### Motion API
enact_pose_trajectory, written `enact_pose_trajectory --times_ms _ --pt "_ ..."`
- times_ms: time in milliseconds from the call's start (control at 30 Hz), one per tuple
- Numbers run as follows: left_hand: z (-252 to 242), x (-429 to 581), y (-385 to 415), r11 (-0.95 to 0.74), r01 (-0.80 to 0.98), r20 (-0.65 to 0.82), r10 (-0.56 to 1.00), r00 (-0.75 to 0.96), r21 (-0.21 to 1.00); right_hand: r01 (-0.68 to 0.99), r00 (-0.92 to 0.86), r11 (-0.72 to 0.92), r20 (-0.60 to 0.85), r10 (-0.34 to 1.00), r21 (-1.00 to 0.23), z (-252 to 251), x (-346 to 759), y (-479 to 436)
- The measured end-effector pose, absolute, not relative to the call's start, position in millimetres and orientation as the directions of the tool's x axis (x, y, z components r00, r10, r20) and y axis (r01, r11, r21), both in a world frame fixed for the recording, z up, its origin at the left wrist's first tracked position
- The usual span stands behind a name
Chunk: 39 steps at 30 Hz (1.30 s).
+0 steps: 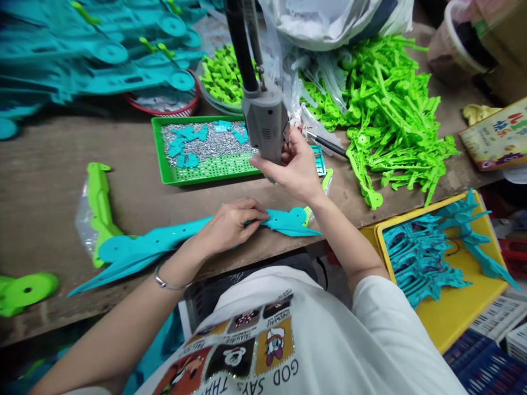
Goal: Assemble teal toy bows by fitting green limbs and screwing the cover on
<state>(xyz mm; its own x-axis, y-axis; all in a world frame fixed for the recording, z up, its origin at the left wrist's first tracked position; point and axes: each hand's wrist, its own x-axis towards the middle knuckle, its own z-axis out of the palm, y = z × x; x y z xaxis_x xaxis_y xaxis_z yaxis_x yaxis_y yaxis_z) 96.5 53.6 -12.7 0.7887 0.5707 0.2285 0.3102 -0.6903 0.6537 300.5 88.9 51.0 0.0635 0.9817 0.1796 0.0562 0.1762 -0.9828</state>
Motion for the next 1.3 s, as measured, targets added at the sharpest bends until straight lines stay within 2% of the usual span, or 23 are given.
enact_pose_trajectory --times_ms 200,300,367,433,533,700,800,900,1167,1300 --pt "-11 98 16 -0.814 0.516 0.324 0.58 0.747 0.267 0.013 0.028 0.161 0.161 0.987 -0.987 64 295 98" --pt "-21 102 -14 -0.781 0.619 0.353 0.604 0.714 0.084 0.011 -0.024 0.121 0.12 0.992 -0.993 71 294 106" --pt "-29 107 -31 -0.731 0.681 0.315 0.655 0.687 0.034 0.005 -0.041 0.101 0.101 0.994 -0.995 71 291 112" --pt "-34 112 -40 -0.709 0.705 0.294 0.678 0.673 0.021 -0.012 -0.028 0.124 0.125 0.992 -0.992 69 285 117" --pt "-34 119 -42 -0.688 0.726 0.297 0.7 0.65 0.031 -0.044 0.049 0.241 0.239 0.97 -0.969 63 272 123" --pt "-27 128 -33 -0.675 0.738 0.37 0.686 0.626 0.002 0.036 0.109 0.345 0.347 0.931 -0.938 49 249 132" --pt "-29 128 -32 -0.679 0.734 0.414 0.666 0.62 -0.008 -0.034 0.085 0.344 0.34 0.936 -0.938 35 244 137" --pt "-32 127 -33 -0.669 0.743 0.431 0.68 0.593 0.034 -0.093 0.079 0.315 0.308 0.948 -0.945 21 243 142" --pt "-31 127 -39 -0.599 0.781 0.418 0.765 0.491 0.178 -0.066 0.102 0.273 0.265 0.959 -0.96 7 237 146" --pt "-32 128 -41 -0.58 0.787 0.399 0.786 0.472 0.21 -0.027 0.102 0.255 0.251 0.963 -0.967 5 236 148"
